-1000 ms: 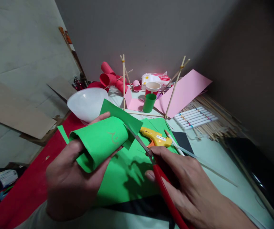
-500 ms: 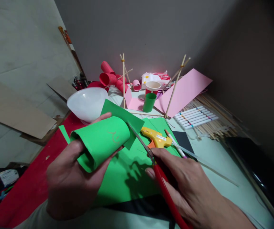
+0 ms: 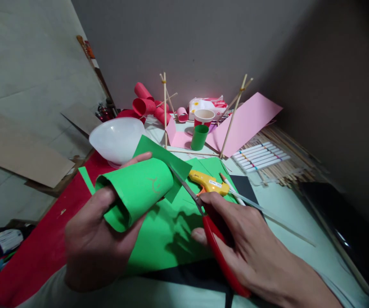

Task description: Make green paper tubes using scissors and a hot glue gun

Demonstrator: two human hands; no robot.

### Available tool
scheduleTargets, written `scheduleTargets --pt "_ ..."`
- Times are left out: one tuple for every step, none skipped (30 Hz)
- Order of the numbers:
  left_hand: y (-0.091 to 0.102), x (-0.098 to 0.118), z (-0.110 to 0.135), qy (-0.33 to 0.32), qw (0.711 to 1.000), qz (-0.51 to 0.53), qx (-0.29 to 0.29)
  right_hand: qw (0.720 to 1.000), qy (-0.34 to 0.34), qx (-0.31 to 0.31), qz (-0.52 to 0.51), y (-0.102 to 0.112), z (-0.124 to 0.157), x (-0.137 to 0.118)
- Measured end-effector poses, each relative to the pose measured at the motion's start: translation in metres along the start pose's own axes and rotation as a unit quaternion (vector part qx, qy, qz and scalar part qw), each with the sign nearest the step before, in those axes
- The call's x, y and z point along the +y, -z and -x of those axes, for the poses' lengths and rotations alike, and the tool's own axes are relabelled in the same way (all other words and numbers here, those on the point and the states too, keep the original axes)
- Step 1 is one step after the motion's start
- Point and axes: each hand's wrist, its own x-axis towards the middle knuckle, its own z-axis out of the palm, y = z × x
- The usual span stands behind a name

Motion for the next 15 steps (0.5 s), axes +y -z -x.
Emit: scheduleTargets --pt "0.001 -0.004 0.001 0.0 1.0 0.003 0.002 1.0 0.002 0.003 -0.002 0.0 0.0 0.0" --pt "0.002 -0.007 0.002 0.004 1.0 0.005 0.001 1.0 0.007 0.008 -0.002 0.0 0.0 0.001" --pt "0.003 -0.01 0.003 0.004 1.0 0.008 -0.016 1.0 0.013 0.014 0.0 0.0 0.0 0.001" --pt "0.003 -0.011 0.003 0.009 0.999 0.014 -0.029 1.0 0.021 0.021 0.004 0.0 0.0 0.002" --pt "0.002 -0.011 0.003 0.013 0.999 0.023 -0.037 0.999 0.026 0.026 0.011 0.001 0.0 0.002" --pt "0.001 -0.009 0.002 0.018 0.999 0.033 -0.036 0.999 0.03 0.03 0.019 0.0 0.001 0.002" --pt "-0.001 -0.006 0.001 0.023 0.999 0.042 -0.025 0.999 0.031 0.032 0.03 0.0 0.001 0.002" --pt "-0.003 -0.002 0.0 0.026 0.998 0.053 -0.006 0.998 0.032 0.034 0.04 0.0 0.002 0.001" --pt "-0.005 0.003 -0.001 0.029 0.998 0.064 0.009 0.998 0.032 0.036 0.05 0.0 0.002 0.0" --pt "-0.006 0.007 -0.002 0.036 0.996 0.075 0.022 0.997 0.031 0.034 0.057 0.0 0.003 0.0" --pt "-0.008 0.011 -0.004 0.042 0.995 0.085 0.026 0.997 0.029 0.03 0.062 0.0 0.003 -0.001" --pt "-0.008 0.014 -0.005 0.047 0.994 0.093 0.027 0.997 0.026 0.024 0.064 0.0 0.004 -0.002" --pt "-0.007 0.015 -0.007 0.05 0.994 0.097 0.026 0.998 0.024 0.015 0.064 0.0 0.004 -0.002" --pt "-0.005 0.015 -0.009 0.048 0.994 0.095 0.015 0.998 0.02 0.005 0.061 0.001 0.004 -0.002" --pt "-0.003 0.014 -0.01 0.043 0.995 0.092 0.003 0.998 0.015 -0.003 0.059 0.002 0.004 -0.002"
